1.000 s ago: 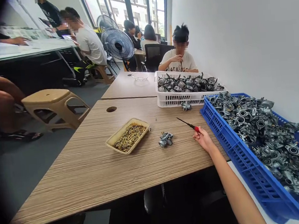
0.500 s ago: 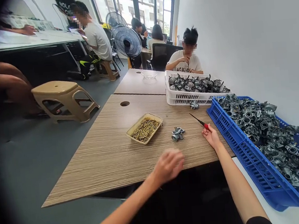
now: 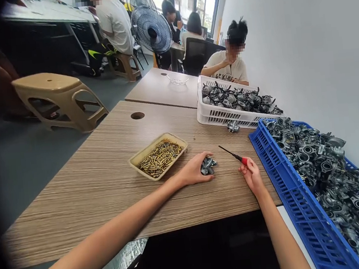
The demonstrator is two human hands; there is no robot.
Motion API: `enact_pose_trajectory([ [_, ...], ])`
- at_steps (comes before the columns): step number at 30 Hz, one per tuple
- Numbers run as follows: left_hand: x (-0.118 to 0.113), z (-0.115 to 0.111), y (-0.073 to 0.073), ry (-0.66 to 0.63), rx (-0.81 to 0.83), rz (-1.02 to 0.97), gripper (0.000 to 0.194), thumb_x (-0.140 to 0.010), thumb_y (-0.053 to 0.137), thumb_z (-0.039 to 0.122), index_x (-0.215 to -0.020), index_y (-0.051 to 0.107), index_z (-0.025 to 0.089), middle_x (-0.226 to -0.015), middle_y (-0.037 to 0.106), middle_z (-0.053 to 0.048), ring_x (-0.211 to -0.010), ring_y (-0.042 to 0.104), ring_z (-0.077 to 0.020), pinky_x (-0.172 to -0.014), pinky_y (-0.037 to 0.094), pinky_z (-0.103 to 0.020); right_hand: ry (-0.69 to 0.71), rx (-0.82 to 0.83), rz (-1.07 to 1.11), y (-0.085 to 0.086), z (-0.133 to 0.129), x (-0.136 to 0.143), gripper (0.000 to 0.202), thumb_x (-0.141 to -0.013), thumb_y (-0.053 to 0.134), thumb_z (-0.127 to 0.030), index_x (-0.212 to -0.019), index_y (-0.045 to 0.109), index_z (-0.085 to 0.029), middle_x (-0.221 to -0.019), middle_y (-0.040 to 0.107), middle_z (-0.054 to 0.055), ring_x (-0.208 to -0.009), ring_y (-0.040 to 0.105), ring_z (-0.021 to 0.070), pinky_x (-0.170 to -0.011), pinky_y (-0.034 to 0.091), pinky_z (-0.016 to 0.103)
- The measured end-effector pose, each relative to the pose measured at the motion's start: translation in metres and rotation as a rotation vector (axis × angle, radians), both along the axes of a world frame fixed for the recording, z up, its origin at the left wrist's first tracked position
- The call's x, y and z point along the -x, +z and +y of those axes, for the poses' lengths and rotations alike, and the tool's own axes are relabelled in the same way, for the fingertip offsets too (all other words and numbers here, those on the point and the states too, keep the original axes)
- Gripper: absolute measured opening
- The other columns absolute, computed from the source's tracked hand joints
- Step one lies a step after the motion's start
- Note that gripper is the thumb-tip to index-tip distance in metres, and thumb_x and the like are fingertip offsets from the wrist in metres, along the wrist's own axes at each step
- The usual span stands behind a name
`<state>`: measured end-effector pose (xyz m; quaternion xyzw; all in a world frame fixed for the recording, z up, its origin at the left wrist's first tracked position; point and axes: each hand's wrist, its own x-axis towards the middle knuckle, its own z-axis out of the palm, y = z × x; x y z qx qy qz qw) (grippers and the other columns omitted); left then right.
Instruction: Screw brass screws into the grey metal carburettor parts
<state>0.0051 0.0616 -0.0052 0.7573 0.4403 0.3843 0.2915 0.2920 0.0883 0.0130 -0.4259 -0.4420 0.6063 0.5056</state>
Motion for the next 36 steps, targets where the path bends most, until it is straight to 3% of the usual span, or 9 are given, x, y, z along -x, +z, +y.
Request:
enact_pose_trajectory([
  [5, 0.004, -0.002, 0.001, 0.067, -0.009, 0.027, 0.064, -0.069, 0.08, 0.039, -0.125, 0.054, 0.022, -0.118, 0.067, -0.008, -0.111, 0.063, -0.029, -0.101, 0.051, -0.043, 0.051, -0.069, -0.155, 0.015, -0.015, -0.003, 0.043, -0.077, 0.085, -0.058, -0.103, 0.071, -0.026, -0.073, 0.061, -0.001, -0.065, 0.053, 0.0158, -0.077, 0.055, 0.036],
  [9, 0.006, -0.003, 0.002, 0.111, -0.026, 0.059, 0.055, -0.071, 0.079, 0.039, -0.118, 0.056, 0.022, -0.115, 0.067, -0.008, -0.11, 0.062, -0.0287, -0.101, 0.051, -0.043, 0.07, -0.243, -0.412, 0.044, -0.015, -0.006, 0.043, -0.085, 0.074, -0.064, -0.103, 0.072, -0.026, -0.07, 0.062, 0.001, -0.073, 0.061, 0.021, -0.08, 0.054, 0.038],
  [14, 0.006, -0.004, 0.004, 0.165, -0.056, 0.081, 0.054, -0.073, 0.078, 0.034, -0.12, 0.055, 0.021, -0.121, 0.065, -0.009, -0.116, 0.058, -0.029, -0.105, 0.049, -0.044, 0.111, -0.449, -0.659, 0.087, -0.009, -0.001, 0.038, -0.095, 0.063, -0.06, -0.105, 0.071, -0.024, -0.074, 0.065, 0.003, -0.071, 0.061, 0.0205, -0.07, 0.051, 0.033],
  [18, 0.006, -0.006, 0.006, 0.17, -0.067, 0.091, 0.054, -0.076, 0.076, 0.032, -0.124, 0.055, 0.023, -0.123, 0.064, -0.008, -0.119, 0.056, -0.0286, -0.108, 0.048, -0.044, 0.206, -0.519, -0.869, 0.106, -0.018, -0.002, 0.037, -0.098, 0.06, -0.059, -0.108, 0.07, -0.025, -0.08, 0.069, 0.004, -0.074, 0.065, 0.0216, -0.073, 0.052, 0.032],
  [25, 0.005, -0.006, 0.007, 0.16, -0.076, 0.099, 0.054, -0.076, 0.076, 0.032, -0.126, 0.056, 0.024, -0.124, 0.065, -0.007, -0.119, 0.056, -0.0285, -0.11, 0.046, -0.044, 0.221, -0.592, -1.016, 0.105, -0.03, -0.005, 0.037, -0.098, 0.057, -0.061, -0.107, 0.07, -0.027, -0.096, 0.073, 0.006, -0.083, 0.071, 0.0238, -0.079, 0.055, 0.034],
  [36, 0.004, -0.007, 0.007, 0.173, -0.079, 0.112, 0.054, -0.076, 0.076, 0.032, -0.125, 0.056, 0.023, -0.122, 0.064, -0.007, -0.117, 0.056, -0.0285, -0.108, 0.047, -0.043, 0.229, -0.563, -1.013, 0.102, -0.029, 0.002, 0.038, -0.099, 0.055, -0.06, -0.105, 0.069, -0.025, -0.086, 0.072, 0.005, -0.08, 0.069, 0.0229, -0.078, 0.054, 0.033],
])
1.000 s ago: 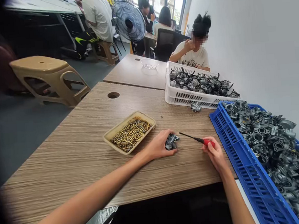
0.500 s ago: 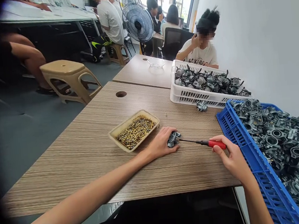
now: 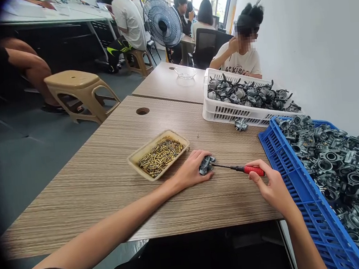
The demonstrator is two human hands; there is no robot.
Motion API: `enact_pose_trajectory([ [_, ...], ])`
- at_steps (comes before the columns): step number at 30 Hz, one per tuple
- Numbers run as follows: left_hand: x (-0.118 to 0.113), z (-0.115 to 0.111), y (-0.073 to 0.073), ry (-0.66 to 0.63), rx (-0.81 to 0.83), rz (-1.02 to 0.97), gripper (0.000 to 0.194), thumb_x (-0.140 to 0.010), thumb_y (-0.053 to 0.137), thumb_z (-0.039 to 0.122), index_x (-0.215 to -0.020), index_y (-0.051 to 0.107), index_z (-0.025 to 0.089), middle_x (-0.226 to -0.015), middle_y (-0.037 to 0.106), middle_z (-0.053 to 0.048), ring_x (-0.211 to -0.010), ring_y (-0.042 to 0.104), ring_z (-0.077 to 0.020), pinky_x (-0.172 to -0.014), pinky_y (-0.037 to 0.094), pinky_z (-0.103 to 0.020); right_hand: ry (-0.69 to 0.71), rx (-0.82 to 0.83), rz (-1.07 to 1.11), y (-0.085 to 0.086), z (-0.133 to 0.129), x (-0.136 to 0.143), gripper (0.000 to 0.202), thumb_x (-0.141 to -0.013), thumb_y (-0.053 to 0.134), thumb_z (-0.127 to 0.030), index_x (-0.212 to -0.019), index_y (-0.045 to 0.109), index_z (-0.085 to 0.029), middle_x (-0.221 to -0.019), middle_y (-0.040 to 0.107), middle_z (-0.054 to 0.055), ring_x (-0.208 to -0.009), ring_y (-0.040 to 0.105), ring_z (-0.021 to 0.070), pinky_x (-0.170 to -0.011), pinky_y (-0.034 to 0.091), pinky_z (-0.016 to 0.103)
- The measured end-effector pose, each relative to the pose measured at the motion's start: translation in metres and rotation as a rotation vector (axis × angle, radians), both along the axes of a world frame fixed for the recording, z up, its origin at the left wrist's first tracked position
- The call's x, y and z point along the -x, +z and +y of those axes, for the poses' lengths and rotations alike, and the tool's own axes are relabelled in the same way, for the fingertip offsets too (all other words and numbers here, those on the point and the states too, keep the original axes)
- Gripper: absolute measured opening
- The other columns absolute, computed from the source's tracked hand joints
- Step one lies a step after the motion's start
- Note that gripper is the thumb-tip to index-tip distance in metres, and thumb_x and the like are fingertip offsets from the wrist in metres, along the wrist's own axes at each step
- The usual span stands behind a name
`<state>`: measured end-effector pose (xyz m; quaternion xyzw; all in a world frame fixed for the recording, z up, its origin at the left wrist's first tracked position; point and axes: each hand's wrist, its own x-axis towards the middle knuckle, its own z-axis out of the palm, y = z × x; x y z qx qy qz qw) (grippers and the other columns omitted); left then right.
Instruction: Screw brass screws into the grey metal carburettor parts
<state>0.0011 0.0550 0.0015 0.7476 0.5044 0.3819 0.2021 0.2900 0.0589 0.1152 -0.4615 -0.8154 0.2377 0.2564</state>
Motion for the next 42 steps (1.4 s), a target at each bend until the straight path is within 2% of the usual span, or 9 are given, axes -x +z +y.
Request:
enact_pose_trajectory([
  [8, 0.0, 0.0, 0.0, -0.003, 0.007, -0.01, 0.052, -0.077, 0.076, 0.033, -0.124, 0.056, 0.023, -0.124, 0.064, -0.007, -0.117, 0.056, -0.0282, -0.108, 0.047, -0.043, -0.011, -0.045, -0.075, 0.0, -0.006, 0.006, 0.041, -0.101, 0.051, -0.061, -0.102, 0.068, -0.024, -0.088, 0.073, 0.005, -0.077, 0.068, 0.0219, -0.073, 0.051, 0.031],
  [12, 0.0, 0.001, -0.001, 0.016, -0.004, -0.003, 0.053, -0.076, 0.078, 0.036, -0.122, 0.056, 0.023, -0.121, 0.064, -0.007, -0.115, 0.056, -0.0285, -0.106, 0.048, -0.043, -0.111, -0.039, -0.238, 0.002, -0.016, 0.01, 0.045, -0.103, 0.044, -0.062, -0.088, 0.063, -0.024, -0.067, 0.063, 0.001, -0.061, 0.059, 0.0188, -0.06, 0.043, 0.028],
  [14, 0.0, 0.001, -0.001, 0.029, -0.002, -0.002, 0.053, -0.075, 0.078, 0.037, -0.121, 0.056, 0.022, -0.12, 0.064, -0.007, -0.115, 0.056, -0.0286, -0.105, 0.048, -0.043, -0.109, -0.004, -0.256, 0.003, -0.017, 0.009, 0.041, -0.102, 0.045, -0.061, -0.099, 0.062, -0.024, -0.062, 0.059, -0.002, -0.055, 0.056, 0.0181, -0.057, 0.042, 0.027],
  [17, 0.0, 0.0, 0.0, 0.041, 0.001, 0.01, 0.053, -0.076, 0.079, 0.037, -0.121, 0.056, 0.023, -0.119, 0.064, -0.007, -0.115, 0.056, -0.0287, -0.105, 0.049, -0.044, -0.048, 0.022, -0.185, 0.002, -0.015, 0.007, 0.037, -0.1, 0.05, -0.057, -0.118, 0.054, -0.025, -0.074, 0.065, -0.001, -0.062, 0.062, 0.0194, -0.057, 0.045, 0.027],
  [23, -0.002, -0.002, 0.001, 0.023, -0.045, 0.085, 0.053, -0.077, 0.078, 0.033, -0.124, 0.055, 0.023, -0.122, 0.063, -0.007, -0.118, 0.055, -0.0291, -0.109, 0.047, -0.044, -0.139, -0.05, -0.2, -0.001, -0.014, 0.006, 0.033, -0.102, 0.048, -0.057, -0.094, 0.053, -0.026, -0.067, 0.061, -0.002, -0.054, 0.056, 0.0176, -0.057, 0.043, 0.028],
  [28, -0.002, -0.002, -0.001, 0.034, -0.061, 0.082, 0.053, -0.077, 0.077, 0.031, -0.125, 0.054, 0.022, -0.123, 0.063, -0.007, -0.118, 0.054, -0.0287, -0.108, 0.047, -0.044, -0.02, -0.051, -0.11, 0.0, -0.016, 0.009, 0.033, -0.1, 0.052, -0.055, -0.115, 0.052, -0.025, -0.099, 0.071, 0.005, -0.084, 0.069, 0.0214, -0.075, 0.051, 0.03],
  [33, -0.001, -0.002, -0.001, 0.049, -0.06, 0.071, 0.054, -0.076, 0.078, 0.031, -0.124, 0.055, 0.023, -0.122, 0.063, -0.007, -0.118, 0.054, -0.0288, -0.108, 0.047, -0.044, -0.171, -0.06, -0.196, -0.002, -0.018, 0.013, 0.038, -0.101, 0.047, -0.061, -0.087, 0.051, -0.026, -0.062, 0.057, -0.003, -0.052, 0.054, 0.0174, -0.056, 0.041, 0.028],
  [38, -0.001, -0.001, -0.001, 0.046, -0.058, 0.079, 0.053, -0.076, 0.077, 0.031, -0.124, 0.055, 0.023, -0.123, 0.063, -0.007, -0.119, 0.054, -0.0288, -0.108, 0.048, -0.044, -0.026, -0.054, -0.124, 0.0, -0.019, 0.013, 0.035, -0.1, 0.049, -0.055, -0.118, 0.05, -0.024, -0.093, 0.071, 0.005, -0.075, 0.068, 0.0206, -0.064, 0.049, 0.028],
  [42, -0.001, -0.001, 0.0, 0.044, -0.057, 0.079, 0.054, -0.077, 0.077, 0.033, -0.124, 0.055, 0.023, -0.123, 0.063, -0.007, -0.119, 0.054, -0.029, -0.108, 0.048, -0.044, -0.127, -0.096, -0.211, 0.0, -0.022, 0.015, 0.033, -0.101, 0.046, -0.058, -0.095, 0.051, -0.026, -0.074, 0.066, 0.001, -0.062, 0.064, 0.0207, -0.06, 0.045, 0.029],
])
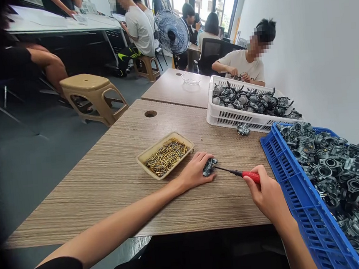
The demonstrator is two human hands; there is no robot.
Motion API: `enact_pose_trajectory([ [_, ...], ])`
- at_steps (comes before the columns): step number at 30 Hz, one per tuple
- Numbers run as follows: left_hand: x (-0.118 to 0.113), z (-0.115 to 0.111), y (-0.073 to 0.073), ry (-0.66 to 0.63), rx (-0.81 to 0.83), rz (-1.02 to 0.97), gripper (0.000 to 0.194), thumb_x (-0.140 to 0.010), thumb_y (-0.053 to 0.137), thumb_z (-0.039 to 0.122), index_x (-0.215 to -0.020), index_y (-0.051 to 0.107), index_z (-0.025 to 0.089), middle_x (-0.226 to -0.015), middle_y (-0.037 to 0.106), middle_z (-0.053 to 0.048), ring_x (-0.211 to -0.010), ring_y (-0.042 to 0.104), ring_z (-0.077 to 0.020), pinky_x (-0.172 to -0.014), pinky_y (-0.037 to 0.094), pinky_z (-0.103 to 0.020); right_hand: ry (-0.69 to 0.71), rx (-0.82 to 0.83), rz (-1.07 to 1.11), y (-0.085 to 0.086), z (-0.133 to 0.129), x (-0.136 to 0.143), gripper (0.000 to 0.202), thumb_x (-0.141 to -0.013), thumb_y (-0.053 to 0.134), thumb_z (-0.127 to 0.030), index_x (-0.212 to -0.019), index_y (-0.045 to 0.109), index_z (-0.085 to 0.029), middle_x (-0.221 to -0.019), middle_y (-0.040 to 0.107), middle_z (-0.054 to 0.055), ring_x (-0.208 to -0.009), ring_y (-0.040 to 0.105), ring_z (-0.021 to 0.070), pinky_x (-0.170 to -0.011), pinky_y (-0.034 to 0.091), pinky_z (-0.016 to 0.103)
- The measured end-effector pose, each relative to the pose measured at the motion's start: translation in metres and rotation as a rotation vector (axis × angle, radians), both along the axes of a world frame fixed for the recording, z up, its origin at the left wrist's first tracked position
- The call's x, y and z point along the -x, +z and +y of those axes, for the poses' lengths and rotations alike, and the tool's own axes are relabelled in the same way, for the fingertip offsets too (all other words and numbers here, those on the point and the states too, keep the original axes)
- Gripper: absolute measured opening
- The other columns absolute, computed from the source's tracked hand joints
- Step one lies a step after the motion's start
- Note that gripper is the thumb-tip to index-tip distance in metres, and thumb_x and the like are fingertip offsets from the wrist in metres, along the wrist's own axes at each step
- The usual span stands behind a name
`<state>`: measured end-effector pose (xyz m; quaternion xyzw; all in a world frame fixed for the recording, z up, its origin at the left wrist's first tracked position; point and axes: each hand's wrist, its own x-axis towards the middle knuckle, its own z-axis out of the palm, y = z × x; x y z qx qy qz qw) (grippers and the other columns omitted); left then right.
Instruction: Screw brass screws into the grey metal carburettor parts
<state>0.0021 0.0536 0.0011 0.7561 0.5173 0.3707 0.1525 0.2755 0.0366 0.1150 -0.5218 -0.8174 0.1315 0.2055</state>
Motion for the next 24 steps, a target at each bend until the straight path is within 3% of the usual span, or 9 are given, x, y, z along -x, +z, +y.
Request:
enact_pose_trajectory([
  [2, 0.0, -0.0001, 0.0003, 0.006, 0.005, -0.003, 0.054, -0.076, 0.077, 0.033, -0.124, 0.055, 0.023, -0.122, 0.063, -0.007, -0.118, 0.054, -0.0289, -0.107, 0.049, -0.044, -0.024, 0.01, -0.032, 0.0009, -0.0017, 0.0002, 0.034, -0.101, 0.046, -0.059, -0.097, 0.052, -0.026, -0.072, 0.066, 0.0, -0.058, 0.062, 0.0205, -0.058, 0.044, 0.029],
  [6, 0.0002, -0.0004, 0.0001, 0.002, 0.003, -0.001, 0.053, -0.078, 0.077, 0.034, -0.125, 0.055, 0.023, -0.122, 0.063, -0.007, -0.118, 0.054, -0.0287, -0.107, 0.049, -0.044, 0.121, 0.052, 0.034, 0.0034, -0.0016, -0.0011, 0.031, -0.101, 0.049, -0.052, -0.117, 0.05, -0.026, -0.099, 0.073, 0.006, -0.082, 0.071, 0.0219, -0.073, 0.051, 0.03],
  [11, 0.0001, -0.0003, 0.0001, 0.009, 0.01, -0.011, 0.053, -0.077, 0.077, 0.033, -0.124, 0.055, 0.024, -0.123, 0.063, -0.007, -0.119, 0.054, -0.0285, -0.108, 0.048, -0.044, -0.043, 0.027, -0.027, 0.0014, 0.0017, -0.0007, 0.035, -0.101, 0.045, -0.06, -0.092, 0.052, -0.026, -0.062, 0.06, -0.002, -0.053, 0.058, 0.0201, -0.056, 0.042, 0.029],
  [13, 0.0001, -0.0002, 0.0004, 0.013, 0.016, -0.015, 0.052, -0.076, 0.077, 0.033, -0.123, 0.056, 0.024, -0.122, 0.063, -0.007, -0.118, 0.055, -0.0285, -0.108, 0.048, -0.044, -0.007, 0.035, -0.007, 0.0011, 0.0025, -0.0006, 0.034, -0.101, 0.046, -0.059, -0.102, 0.053, -0.026, -0.068, 0.064, -0.001, -0.057, 0.062, 0.0203, -0.058, 0.044, 0.029],
  [16, 0.0002, -0.0001, 0.0009, 0.007, 0.014, -0.016, 0.052, -0.077, 0.076, 0.033, -0.123, 0.056, 0.024, -0.121, 0.064, -0.007, -0.118, 0.055, -0.0285, -0.107, 0.048, -0.044, 0.102, 0.039, 0.069, 0.0002, 0.0022, -0.0002, 0.033, -0.101, 0.048, -0.055, -0.115, 0.051, -0.025, -0.093, 0.072, 0.005, -0.076, 0.069, 0.0212, -0.068, 0.049, 0.029],
  [21, 0.0006, -0.0005, 0.0018, 0.012, 0.021, -0.023, 0.052, -0.076, 0.077, 0.034, -0.123, 0.056, 0.024, -0.122, 0.063, -0.006, -0.118, 0.055, -0.0287, -0.108, 0.048, -0.045, -0.046, 0.022, 0.016, -0.0019, 0.0005, 0.0017, 0.035, -0.103, 0.045, -0.059, -0.091, 0.051, -0.027, -0.057, 0.053, -0.005, -0.047, 0.052, 0.0182, -0.053, 0.038, 0.029],
  [24, 0.0006, -0.001, 0.0021, 0.01, 0.025, -0.02, 0.053, -0.077, 0.077, 0.034, -0.124, 0.056, 0.024, -0.123, 0.063, -0.006, -0.118, 0.055, -0.0284, -0.108, 0.048, -0.044, 0.051, 0.047, 0.063, 0.0002, 0.0022, 0.0008, 0.033, -0.101, 0.049, -0.057, -0.108, 0.052, -0.026, -0.076, 0.067, 0.0, -0.062, 0.063, 0.0201, -0.061, 0.046, 0.029],
])
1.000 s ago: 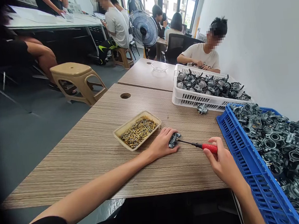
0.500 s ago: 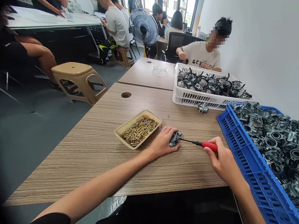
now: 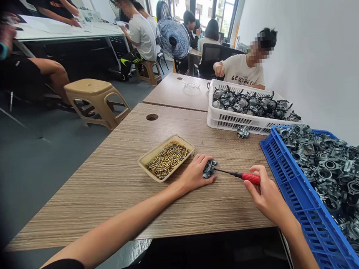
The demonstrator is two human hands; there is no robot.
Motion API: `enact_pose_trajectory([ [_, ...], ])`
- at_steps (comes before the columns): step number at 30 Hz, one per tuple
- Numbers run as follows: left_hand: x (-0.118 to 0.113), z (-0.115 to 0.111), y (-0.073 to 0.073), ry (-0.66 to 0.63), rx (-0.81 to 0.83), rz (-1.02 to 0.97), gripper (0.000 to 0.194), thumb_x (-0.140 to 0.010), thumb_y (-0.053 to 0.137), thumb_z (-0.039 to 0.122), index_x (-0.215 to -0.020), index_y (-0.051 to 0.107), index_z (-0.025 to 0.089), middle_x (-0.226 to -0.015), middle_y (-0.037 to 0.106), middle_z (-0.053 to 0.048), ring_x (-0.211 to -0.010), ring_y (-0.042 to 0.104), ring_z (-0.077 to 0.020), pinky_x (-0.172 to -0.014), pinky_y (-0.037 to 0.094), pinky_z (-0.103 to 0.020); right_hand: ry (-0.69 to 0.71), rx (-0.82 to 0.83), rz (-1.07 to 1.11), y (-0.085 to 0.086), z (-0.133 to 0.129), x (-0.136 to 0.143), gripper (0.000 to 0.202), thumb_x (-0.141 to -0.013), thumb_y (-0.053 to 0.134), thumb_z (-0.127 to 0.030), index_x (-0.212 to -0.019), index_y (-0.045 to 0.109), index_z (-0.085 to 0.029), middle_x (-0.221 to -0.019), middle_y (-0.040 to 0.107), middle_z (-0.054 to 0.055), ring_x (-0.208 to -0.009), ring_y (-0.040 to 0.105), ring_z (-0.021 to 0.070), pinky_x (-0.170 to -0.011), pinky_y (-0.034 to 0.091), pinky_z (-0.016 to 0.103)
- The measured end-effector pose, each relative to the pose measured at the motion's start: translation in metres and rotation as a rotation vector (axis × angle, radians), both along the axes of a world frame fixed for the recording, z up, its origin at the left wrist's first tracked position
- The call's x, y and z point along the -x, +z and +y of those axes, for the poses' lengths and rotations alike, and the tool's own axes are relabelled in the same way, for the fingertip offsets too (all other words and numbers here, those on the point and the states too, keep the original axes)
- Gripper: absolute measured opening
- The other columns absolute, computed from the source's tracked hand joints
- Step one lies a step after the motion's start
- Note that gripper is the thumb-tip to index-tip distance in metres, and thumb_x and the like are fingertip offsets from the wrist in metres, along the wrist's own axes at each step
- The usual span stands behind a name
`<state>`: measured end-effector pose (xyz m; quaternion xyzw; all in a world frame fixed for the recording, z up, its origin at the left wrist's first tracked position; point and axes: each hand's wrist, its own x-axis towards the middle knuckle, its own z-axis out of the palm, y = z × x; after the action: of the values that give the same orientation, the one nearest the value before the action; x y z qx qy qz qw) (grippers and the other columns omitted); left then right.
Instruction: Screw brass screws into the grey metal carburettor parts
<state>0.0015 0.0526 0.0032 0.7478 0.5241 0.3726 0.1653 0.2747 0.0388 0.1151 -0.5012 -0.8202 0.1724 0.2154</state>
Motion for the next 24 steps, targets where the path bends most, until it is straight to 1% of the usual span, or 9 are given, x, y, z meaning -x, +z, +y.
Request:
enact_pose_trajectory([
  [2, -0.0001, -0.0001, 0.0001, 0.0, -0.002, 0.005, 0.053, -0.077, 0.077, 0.034, -0.124, 0.056, 0.024, -0.123, 0.063, -0.006, -0.119, 0.055, -0.0286, -0.109, 0.048, -0.044, 0.059, 0.001, 0.032, 0.0006, 0.0014, -0.0009, 0.033, -0.1, 0.051, -0.055, -0.114, 0.05, -0.025, -0.093, 0.072, 0.005, -0.077, 0.069, 0.0215, -0.069, 0.05, 0.03],
  [3, -0.0002, -0.0001, 0.0002, 0.001, -0.001, 0.005, 0.053, -0.077, 0.077, 0.034, -0.125, 0.056, 0.024, -0.123, 0.063, -0.007, -0.119, 0.055, -0.0287, -0.109, 0.048, -0.044, 0.051, -0.005, 0.022, 0.0003, 0.0017, -0.0012, 0.031, -0.1, 0.05, -0.055, -0.11, 0.051, -0.025, -0.092, 0.072, 0.004, -0.076, 0.069, 0.0216, -0.069, 0.049, 0.03],
  [6, -0.0003, 0.0003, 0.0006, 0.007, 0.01, 0.001, 0.053, -0.076, 0.077, 0.033, -0.124, 0.056, 0.024, -0.123, 0.063, -0.006, -0.119, 0.055, -0.0287, -0.109, 0.048, -0.044, -0.075, -0.042, -0.095, -0.0021, 0.0005, -0.0012, 0.034, -0.101, 0.048, -0.059, -0.091, 0.051, -0.027, -0.064, 0.061, -0.002, -0.056, 0.06, 0.0206, -0.057, 0.041, 0.029],
  [8, -0.0003, 0.0004, 0.0008, 0.006, 0.012, -0.003, 0.053, -0.076, 0.077, 0.032, -0.124, 0.056, 0.023, -0.123, 0.063, -0.007, -0.118, 0.055, -0.0285, -0.108, 0.048, -0.044, -0.118, -0.053, -0.14, -0.0022, -0.0013, -0.0009, 0.038, -0.101, 0.047, -0.062, -0.088, 0.051, -0.027, -0.056, 0.054, -0.004, -0.05, 0.056, 0.0203, -0.054, 0.037, 0.028],
  [13, -0.0005, 0.0001, 0.0011, 0.001, -0.002, 0.002, 0.052, -0.077, 0.076, 0.032, -0.123, 0.055, 0.023, -0.123, 0.064, -0.007, -0.118, 0.055, -0.0284, -0.108, 0.048, -0.044, 0.073, 0.019, -0.002, 0.0017, -0.0033, -0.0004, 0.031, -0.102, 0.047, -0.053, -0.116, 0.05, -0.026, -0.096, 0.073, 0.005, -0.079, 0.07, 0.0223, -0.072, 0.051, 0.031],
  [15, -0.0006, -0.0002, 0.0012, 0.0, 0.0, 0.005, 0.051, -0.077, 0.076, 0.032, -0.123, 0.055, 0.024, -0.122, 0.064, -0.006, -0.117, 0.055, -0.0284, -0.108, 0.048, -0.044, 0.028, 0.0, -0.015, 0.001, -0.0032, 0.0002, 0.029, -0.102, 0.046, -0.054, -0.108, 0.051, -0.026, -0.091, 0.072, 0.005, -0.076, 0.07, 0.0232, -0.07, 0.05, 0.032],
  [17, -0.0007, -0.0002, 0.0012, 0.0, 0.001, 0.008, 0.052, -0.076, 0.076, 0.033, -0.123, 0.055, 0.024, -0.123, 0.064, -0.006, -0.117, 0.055, -0.0285, -0.108, 0.048, -0.044, -0.072, -0.025, -0.059, -0.0004, -0.0031, 0.0008, 0.033, -0.102, 0.044, -0.058, -0.097, 0.051, -0.026, -0.074, 0.067, 0.002, -0.063, 0.065, 0.0229, -0.062, 0.046, 0.031],
  [19, -0.0008, -0.0001, 0.0009, 0.001, 0.002, 0.01, 0.052, -0.076, 0.077, 0.033, -0.123, 0.055, 0.024, -0.123, 0.064, -0.006, -0.117, 0.055, -0.0285, -0.108, 0.048, -0.044, -0.095, -0.022, -0.069, -0.001, -0.0026, 0.0008, 0.035, -0.102, 0.044, -0.06, -0.097, 0.052, -0.027, -0.068, 0.064, 0.0, -0.057, 0.061, 0.022, -0.059, 0.044, 0.031],
  [24, -0.0011, 0.0003, 0.0002, -0.004, -0.004, 0.012, 0.054, -0.076, 0.077, 0.032, -0.125, 0.056, 0.025, -0.122, 0.064, -0.006, -0.117, 0.056, -0.0285, -0.107, 0.048, -0.045, 0.047, -0.004, 0.014, -0.0013, -0.0013, -0.0009, 0.031, -0.102, 0.045, -0.053, -0.115, 0.051, -0.026, -0.097, 0.073, 0.007, -0.081, 0.071, 0.0233, -0.073, 0.052, 0.033],
])
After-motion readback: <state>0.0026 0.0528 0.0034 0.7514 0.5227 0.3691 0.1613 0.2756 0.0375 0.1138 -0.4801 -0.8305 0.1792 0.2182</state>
